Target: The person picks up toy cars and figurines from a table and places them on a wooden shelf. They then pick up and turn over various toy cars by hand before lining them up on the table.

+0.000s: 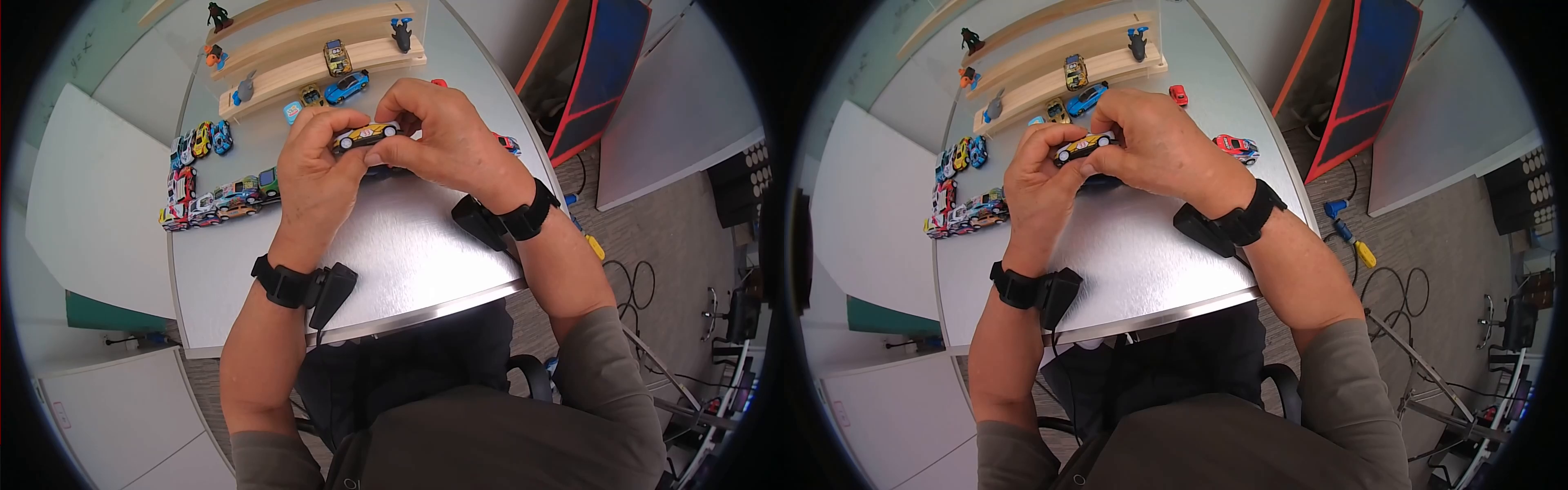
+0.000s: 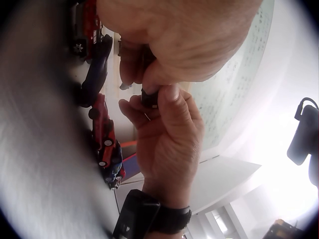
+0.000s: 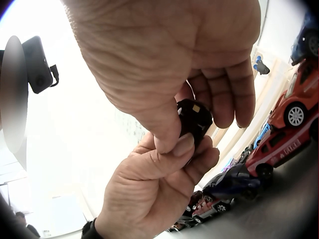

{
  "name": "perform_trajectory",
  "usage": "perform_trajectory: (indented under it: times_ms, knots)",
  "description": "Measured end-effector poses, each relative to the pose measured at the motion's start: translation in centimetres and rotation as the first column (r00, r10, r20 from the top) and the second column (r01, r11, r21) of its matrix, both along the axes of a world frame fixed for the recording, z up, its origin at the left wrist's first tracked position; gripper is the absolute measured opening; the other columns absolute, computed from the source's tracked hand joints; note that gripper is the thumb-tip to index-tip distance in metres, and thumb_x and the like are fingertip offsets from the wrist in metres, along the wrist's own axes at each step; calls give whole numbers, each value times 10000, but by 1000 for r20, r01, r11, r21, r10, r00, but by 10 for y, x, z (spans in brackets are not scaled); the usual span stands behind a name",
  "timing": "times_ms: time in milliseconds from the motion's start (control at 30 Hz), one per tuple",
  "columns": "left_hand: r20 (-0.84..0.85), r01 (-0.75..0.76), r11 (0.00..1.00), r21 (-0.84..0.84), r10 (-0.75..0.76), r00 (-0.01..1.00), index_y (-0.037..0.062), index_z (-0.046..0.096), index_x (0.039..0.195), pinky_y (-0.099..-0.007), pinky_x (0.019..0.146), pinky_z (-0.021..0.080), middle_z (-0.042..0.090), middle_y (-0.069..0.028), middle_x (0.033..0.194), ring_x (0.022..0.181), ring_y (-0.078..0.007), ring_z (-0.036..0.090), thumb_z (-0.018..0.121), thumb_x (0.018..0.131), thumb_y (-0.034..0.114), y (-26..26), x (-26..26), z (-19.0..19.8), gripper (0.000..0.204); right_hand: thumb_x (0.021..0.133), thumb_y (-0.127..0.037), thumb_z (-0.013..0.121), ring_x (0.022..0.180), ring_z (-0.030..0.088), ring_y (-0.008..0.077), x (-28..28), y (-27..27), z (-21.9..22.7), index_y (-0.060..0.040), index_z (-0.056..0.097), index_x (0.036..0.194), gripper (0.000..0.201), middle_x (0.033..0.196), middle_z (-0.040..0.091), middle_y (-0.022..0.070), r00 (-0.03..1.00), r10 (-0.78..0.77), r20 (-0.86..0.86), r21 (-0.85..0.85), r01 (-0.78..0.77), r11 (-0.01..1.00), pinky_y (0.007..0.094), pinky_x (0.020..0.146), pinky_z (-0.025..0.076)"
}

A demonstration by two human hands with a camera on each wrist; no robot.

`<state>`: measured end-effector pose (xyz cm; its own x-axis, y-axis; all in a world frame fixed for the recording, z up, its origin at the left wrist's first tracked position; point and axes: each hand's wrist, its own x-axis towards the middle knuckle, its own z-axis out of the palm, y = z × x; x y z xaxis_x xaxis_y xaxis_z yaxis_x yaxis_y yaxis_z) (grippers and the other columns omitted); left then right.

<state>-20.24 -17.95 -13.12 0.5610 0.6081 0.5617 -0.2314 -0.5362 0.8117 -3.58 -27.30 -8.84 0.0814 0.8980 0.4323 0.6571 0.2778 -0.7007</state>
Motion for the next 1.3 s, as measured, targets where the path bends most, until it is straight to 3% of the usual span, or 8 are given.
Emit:
perform_trajectory:
  times_ms: [300,400,467,600,667,767,967,1300]
  knots:
    - [12,12,1000,-21,-12,1000,-37,659,1120,-262,906,532,562,-62,1130,1051,-136,587,720,799,-155,2,0,-1,348,773,-107,842,759,605,135,1,-1,0,-11,636,975,304,856,639,49,1000,19,-12,3,-19,1000,287,707,529]
    - [-41,-53,998,39,54,998,-37,657,1115,-261,904,531,566,-62,1124,1045,-138,595,720,801,-157,4,0,-1,342,802,-62,803,757,621,132,1,-2,1,-5,647,1013,268,855,639,56,999,37,6,19,-37,999,279,693,526]
    - [48,-28,993,-112,34,998,-26,672,1037,-256,829,520,566,-69,1065,975,-142,598,690,775,-142,1,2,2,286,834,-17,752,753,640,123,2,-1,-3,0,655,1048,235,853,640,62,996,73,-44,66,-70,995,265,668,516]
    - [62,-24,995,-99,30,998,-25,675,1034,-258,822,515,568,-68,1059,963,-141,595,693,776,-140,-1,2,4,283,855,4,721,742,652,117,3,2,-6,5,651,1041,198,858,643,63,998,59,22,120,-61,991,261,648,510]
    - [-13,-15,999,-43,14,1000,-38,659,1099,-262,932,493,569,-60,1118,1044,-137,590,720,812,-147,1,0,3,313,856,-25,741,717,647,117,3,1,-4,6,645,1014,188,847,646,61,998,56,29,76,-58,995,268,634,510]
    - [-33,-19,998,-57,18,999,-40,659,1102,-262,932,485,568,-62,1120,1047,-140,579,727,812,-138,-3,0,4,314,847,-52,768,688,645,122,1,0,0,6,634,967,189,822,644,58,995,27,94,111,-38,993,270,621,510]
    - [-37,3,1000,-5,-3,999,-40,660,1118,-269,936,476,567,-65,1122,1048,-145,566,732,824,-106,-2,-1,3,310,820,-125,820,690,630,125,1,2,-5,-3,620,918,254,813,639,55,999,13,46,71,-16,997,279,632,514]
    - [-68,-16,1000,21,17,998,-43,657,1125,-268,941,494,569,-67,1126,1047,-146,576,727,792,-128,-1,-2,3,351,764,-216,872,749,600,154,1,0,-1,-8,619,946,375,855,639,71,997,23,71,53,-27,998,289,662,510]
